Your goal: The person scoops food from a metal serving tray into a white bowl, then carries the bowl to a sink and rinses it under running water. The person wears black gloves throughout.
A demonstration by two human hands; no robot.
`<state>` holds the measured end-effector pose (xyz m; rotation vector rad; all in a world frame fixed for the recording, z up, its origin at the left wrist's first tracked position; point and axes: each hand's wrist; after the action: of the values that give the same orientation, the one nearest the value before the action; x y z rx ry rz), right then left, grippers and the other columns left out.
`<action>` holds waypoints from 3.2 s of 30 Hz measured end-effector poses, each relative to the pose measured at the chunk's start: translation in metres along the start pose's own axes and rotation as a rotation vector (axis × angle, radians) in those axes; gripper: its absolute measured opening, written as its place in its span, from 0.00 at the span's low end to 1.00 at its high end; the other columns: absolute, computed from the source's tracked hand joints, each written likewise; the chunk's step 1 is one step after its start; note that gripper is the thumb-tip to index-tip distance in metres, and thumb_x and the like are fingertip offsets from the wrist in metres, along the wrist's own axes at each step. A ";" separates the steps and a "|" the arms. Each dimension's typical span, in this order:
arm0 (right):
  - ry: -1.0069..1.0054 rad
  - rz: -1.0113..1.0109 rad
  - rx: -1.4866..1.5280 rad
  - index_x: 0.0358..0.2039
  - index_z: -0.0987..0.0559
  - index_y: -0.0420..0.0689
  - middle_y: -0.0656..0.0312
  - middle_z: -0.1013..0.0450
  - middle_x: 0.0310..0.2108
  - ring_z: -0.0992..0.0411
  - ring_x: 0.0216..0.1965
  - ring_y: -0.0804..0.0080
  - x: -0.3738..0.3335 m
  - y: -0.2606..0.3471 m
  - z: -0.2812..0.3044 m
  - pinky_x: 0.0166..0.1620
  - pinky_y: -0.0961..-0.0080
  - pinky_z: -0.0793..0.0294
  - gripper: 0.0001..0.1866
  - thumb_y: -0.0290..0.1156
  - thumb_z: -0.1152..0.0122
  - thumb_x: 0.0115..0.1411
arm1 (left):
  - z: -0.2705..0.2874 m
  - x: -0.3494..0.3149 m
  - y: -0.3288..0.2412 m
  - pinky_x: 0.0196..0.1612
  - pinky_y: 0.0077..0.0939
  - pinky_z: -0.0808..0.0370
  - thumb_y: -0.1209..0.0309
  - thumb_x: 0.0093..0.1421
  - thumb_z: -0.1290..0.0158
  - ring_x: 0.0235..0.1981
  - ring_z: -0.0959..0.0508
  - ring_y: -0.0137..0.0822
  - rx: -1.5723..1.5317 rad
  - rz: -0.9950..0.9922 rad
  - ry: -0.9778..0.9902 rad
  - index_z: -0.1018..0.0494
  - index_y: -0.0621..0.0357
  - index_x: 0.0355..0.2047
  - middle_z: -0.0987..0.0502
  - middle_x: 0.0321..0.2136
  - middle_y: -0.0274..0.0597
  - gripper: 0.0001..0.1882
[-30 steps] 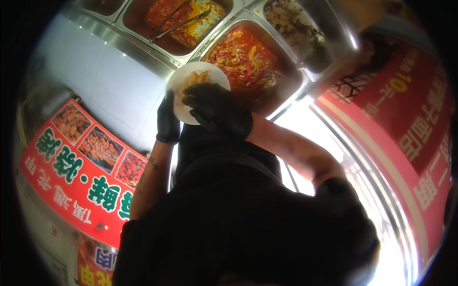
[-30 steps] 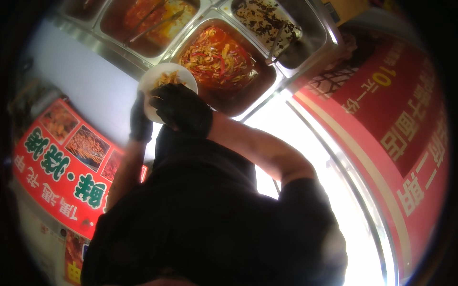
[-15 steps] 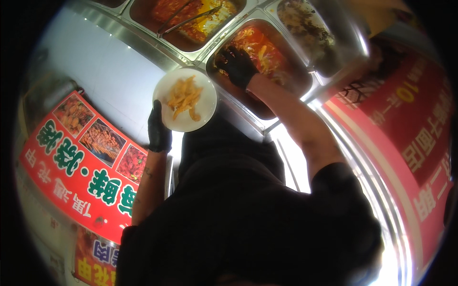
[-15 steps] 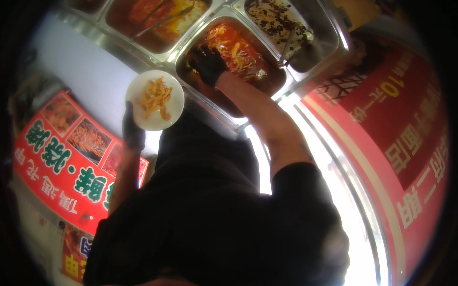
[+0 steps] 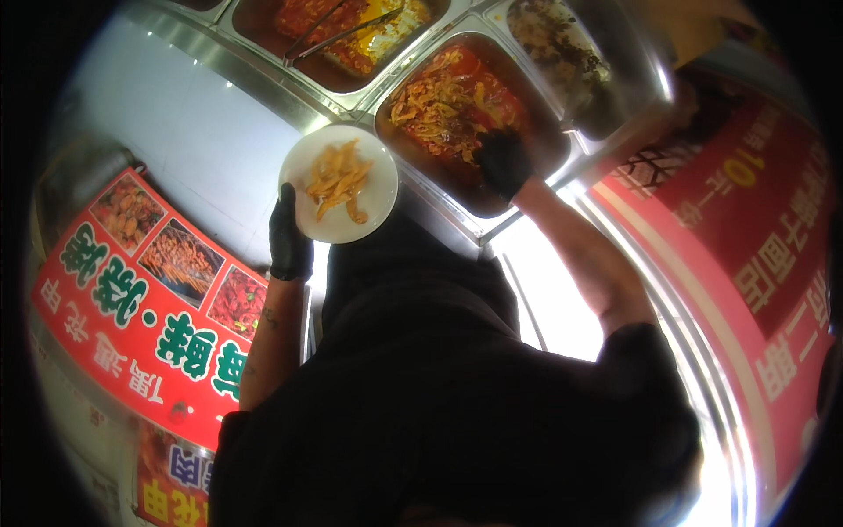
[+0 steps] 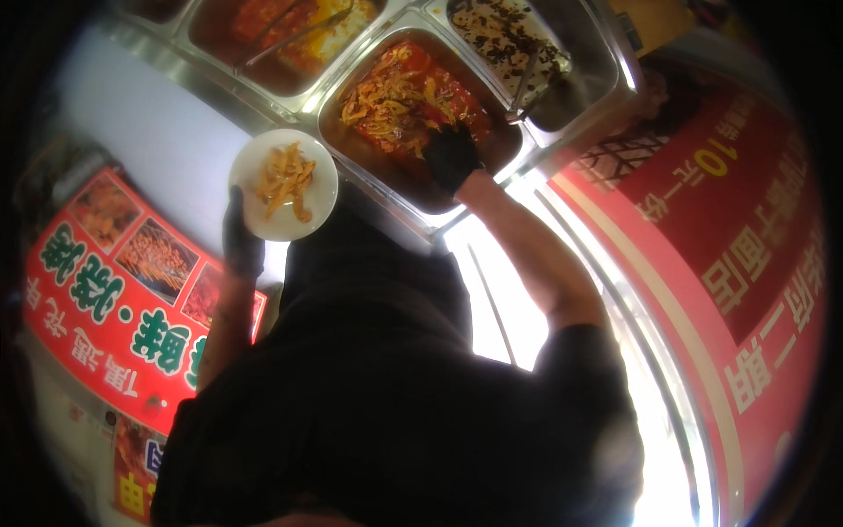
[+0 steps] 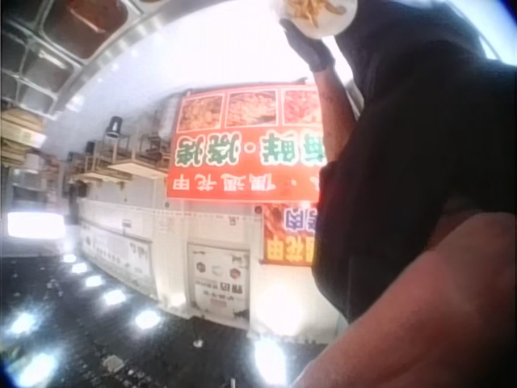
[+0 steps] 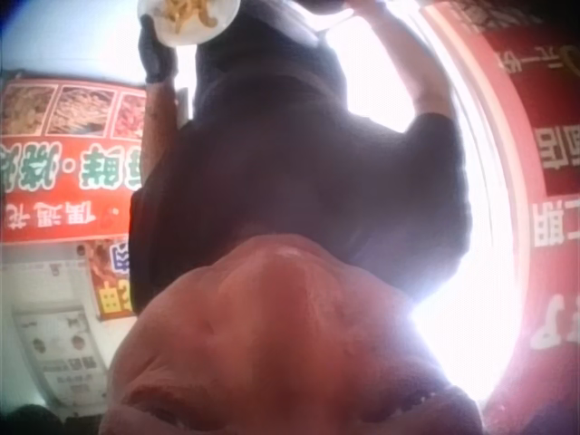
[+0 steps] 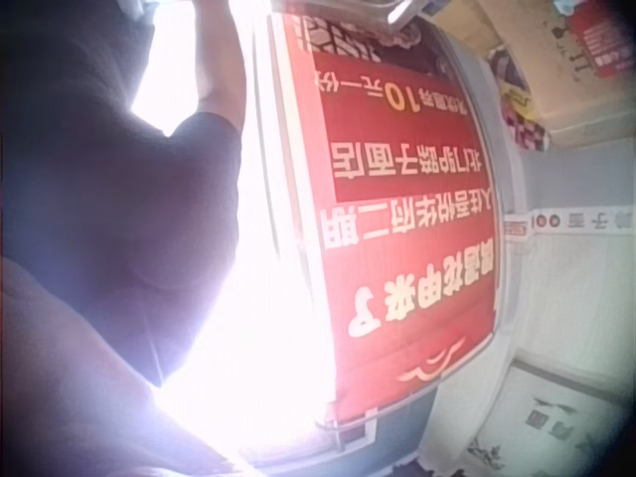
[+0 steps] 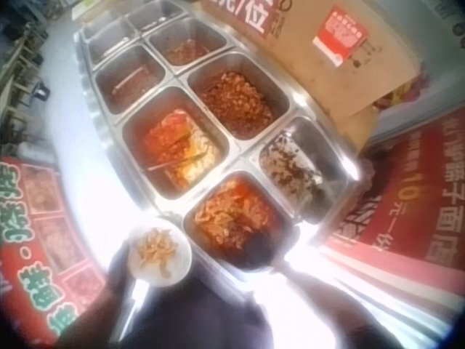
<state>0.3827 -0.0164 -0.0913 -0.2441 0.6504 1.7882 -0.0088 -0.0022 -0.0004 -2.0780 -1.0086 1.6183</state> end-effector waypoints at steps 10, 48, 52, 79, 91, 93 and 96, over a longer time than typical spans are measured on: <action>-0.550 0.191 0.173 0.47 0.14 0.46 0.50 0.19 0.49 0.22 0.49 0.46 0.128 0.030 -0.034 0.50 0.50 0.20 0.15 0.26 0.43 0.63 | 0.014 -0.007 0.002 0.70 0.38 0.32 0.55 0.80 0.54 0.65 0.29 0.38 0.007 -0.057 -0.011 0.37 0.68 0.71 0.27 0.64 0.47 0.31; -0.155 -0.107 0.579 0.44 0.16 0.45 0.45 0.19 0.41 0.20 0.44 0.41 0.033 0.041 -0.027 0.49 0.52 0.20 0.12 0.38 0.37 0.67 | 0.017 -0.010 0.002 0.69 0.37 0.31 0.55 0.80 0.54 0.64 0.27 0.39 -0.021 -0.032 -0.039 0.37 0.69 0.71 0.27 0.65 0.48 0.31; -0.210 -0.126 0.601 0.46 0.17 0.47 0.46 0.18 0.44 0.20 0.45 0.41 0.024 0.016 -0.032 0.49 0.48 0.21 0.12 0.38 0.43 0.70 | 0.015 -0.011 0.001 0.69 0.38 0.31 0.54 0.80 0.54 0.65 0.27 0.40 0.029 -0.025 -0.027 0.37 0.68 0.71 0.27 0.65 0.49 0.31; 0.021 -0.301 0.450 0.55 0.16 0.49 0.44 0.18 0.47 0.19 0.48 0.39 0.020 0.023 -0.045 0.54 0.52 0.20 0.18 0.38 0.44 0.69 | 0.007 -0.016 0.005 0.66 0.35 0.29 0.52 0.81 0.57 0.61 0.25 0.37 0.072 0.009 -0.101 0.35 0.69 0.69 0.25 0.62 0.48 0.32; -0.148 -0.395 0.603 0.59 0.19 0.49 0.42 0.21 0.54 0.21 0.55 0.43 0.024 0.031 -0.070 0.58 0.50 0.22 0.20 0.38 0.43 0.68 | -0.001 -0.018 0.002 0.67 0.36 0.29 0.53 0.81 0.57 0.63 0.26 0.38 0.049 0.028 -0.096 0.35 0.69 0.69 0.25 0.63 0.49 0.31; -0.261 -0.420 0.535 0.56 0.19 0.44 0.42 0.20 0.52 0.21 0.53 0.42 0.012 0.015 -0.069 0.57 0.52 0.22 0.19 0.37 0.43 0.69 | -0.002 -0.018 0.002 0.67 0.36 0.29 0.53 0.81 0.57 0.63 0.26 0.38 0.065 0.032 -0.096 0.35 0.69 0.69 0.25 0.63 0.49 0.31; -0.249 -0.464 0.509 0.52 0.18 0.42 0.42 0.20 0.49 0.21 0.51 0.42 0.013 0.009 -0.068 0.55 0.52 0.22 0.17 0.38 0.42 0.69 | -0.003 -0.017 0.002 0.67 0.36 0.29 0.53 0.81 0.57 0.62 0.26 0.38 0.109 0.037 -0.088 0.35 0.69 0.69 0.25 0.63 0.48 0.31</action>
<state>0.3597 -0.0447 -0.1511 0.1640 0.7721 1.1411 -0.0074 -0.0150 0.0112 -1.9809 -0.8934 1.7552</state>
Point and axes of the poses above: each hand's wrist, its own x-axis towards the middle knuckle, its own z-axis out of the back of the hand, y = z × x
